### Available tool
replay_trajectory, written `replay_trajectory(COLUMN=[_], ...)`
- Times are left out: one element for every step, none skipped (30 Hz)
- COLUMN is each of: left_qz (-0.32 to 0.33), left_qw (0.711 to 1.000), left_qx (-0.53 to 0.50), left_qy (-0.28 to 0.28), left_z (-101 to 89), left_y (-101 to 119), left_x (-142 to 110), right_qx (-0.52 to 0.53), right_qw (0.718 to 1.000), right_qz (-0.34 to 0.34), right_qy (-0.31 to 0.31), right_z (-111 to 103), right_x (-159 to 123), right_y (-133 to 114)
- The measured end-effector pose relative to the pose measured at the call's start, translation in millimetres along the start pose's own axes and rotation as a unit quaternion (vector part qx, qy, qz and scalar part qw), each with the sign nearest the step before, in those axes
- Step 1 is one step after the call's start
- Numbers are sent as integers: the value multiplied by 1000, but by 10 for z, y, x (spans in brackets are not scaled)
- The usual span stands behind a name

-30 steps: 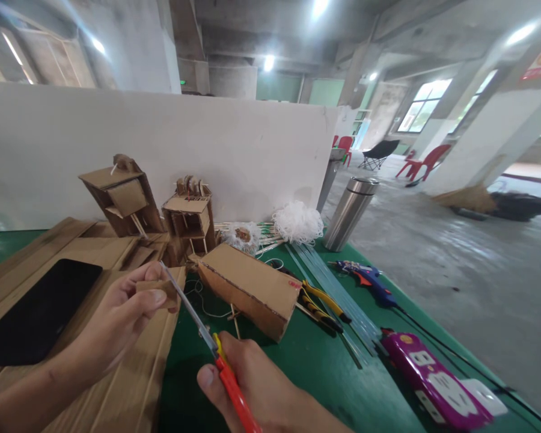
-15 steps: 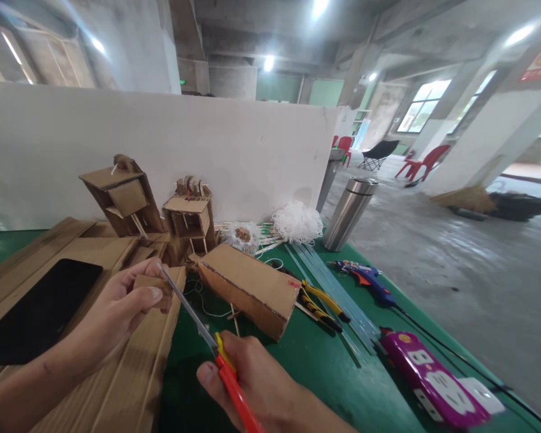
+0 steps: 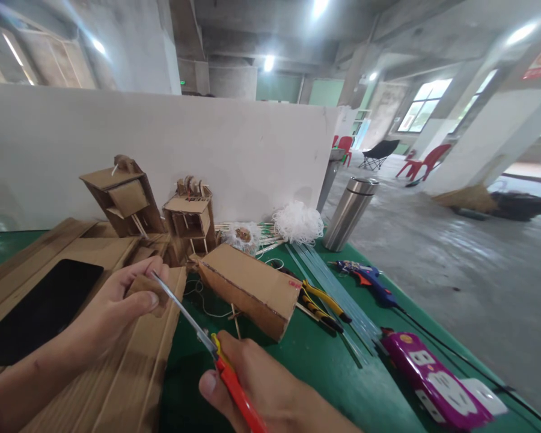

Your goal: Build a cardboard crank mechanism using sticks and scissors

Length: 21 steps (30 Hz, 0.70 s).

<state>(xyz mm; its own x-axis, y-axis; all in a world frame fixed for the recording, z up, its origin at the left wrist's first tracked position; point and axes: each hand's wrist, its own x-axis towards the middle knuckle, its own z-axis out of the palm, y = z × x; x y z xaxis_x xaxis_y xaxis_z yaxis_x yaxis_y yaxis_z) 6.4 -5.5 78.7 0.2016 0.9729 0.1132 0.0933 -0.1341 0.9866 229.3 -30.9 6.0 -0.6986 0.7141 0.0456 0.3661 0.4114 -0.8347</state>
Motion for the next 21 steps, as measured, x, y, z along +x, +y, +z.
replay_trajectory(left_qz=[-5, -10, -12, -12, -11, -8, -6, -4, -4, -6, -8, -13, -18, -23, -25, -25, -23, -22, -21, -21, -22], left_qw=[1000, 1000, 1000, 1000, 1000, 1000, 1000, 1000, 1000, 1000, 1000, 1000, 1000, 1000, 1000, 1000, 1000, 1000, 1000, 1000, 1000], left_qx=[0, -1, -3, -6, -8, -10, -11, -12, -12, -12, -13, -13, -12, -11, -10, -9, -8, -8, -9, -9, -9], left_qy=[0, 0, 0, 0, -1, -1, -1, -2, -4, -5, -3, 0, 4, 8, 12, 14, 15, 14, 14, 15, 14], left_z=[0, 0, 0, -2, -5, -8, -12, -14, -16, -15, -13, -9, -4, 0, 4, 6, 7, 8, 7, 7, 6], left_y=[8, 11, 11, 9, 4, -1, -5, -7, -6, -3, 4, 11, 19, 26, 31, 33, 33, 31, 29, 27, 26], left_x=[0, 0, 0, 0, 0, 0, -1, -1, -2, -2, -3, -3, -4, -4, -5, -6, -7, -7, -8, -10, -11], right_qx=[4, 10, 16, 20, 23, 23, 22, 22, 20, 19, 19, 20, 21, 21, 21, 21, 20, 19, 19, 18, 17], right_qw=[1000, 1000, 1000, 1000, 1000, 1000, 1000, 1000, 1000, 1000, 1000, 1000, 1000, 1000, 1000, 1000, 1000, 1000, 1000, 1000, 1000], right_qz=[-2, -5, -8, -11, -11, -10, -9, -10, -12, -13, -14, -13, -11, -9, -8, -7, -7, -8, -7, -5, -2], right_qy=[2, 2, 2, 2, 1, 1, 1, 1, 1, 2, 1, 1, 0, -1, -1, 0, 2, 5, 6, 7, 7], right_z=[9, 20, 30, 38, 44, 47, 47, 45, 42, 38, 35, 33, 32, 33, 34, 37, 39, 42, 44, 46, 48], right_x=[0, 0, -1, -1, 0, 2, 5, 9, 14, 19, 24, 27, 28, 28, 27, 25, 23, 20, 19, 18, 18], right_y=[7, 14, 20, 24, 26, 26, 24, 23, 22, 22, 23, 26, 30, 33, 37, 39, 42, 45, 48, 52, 56])
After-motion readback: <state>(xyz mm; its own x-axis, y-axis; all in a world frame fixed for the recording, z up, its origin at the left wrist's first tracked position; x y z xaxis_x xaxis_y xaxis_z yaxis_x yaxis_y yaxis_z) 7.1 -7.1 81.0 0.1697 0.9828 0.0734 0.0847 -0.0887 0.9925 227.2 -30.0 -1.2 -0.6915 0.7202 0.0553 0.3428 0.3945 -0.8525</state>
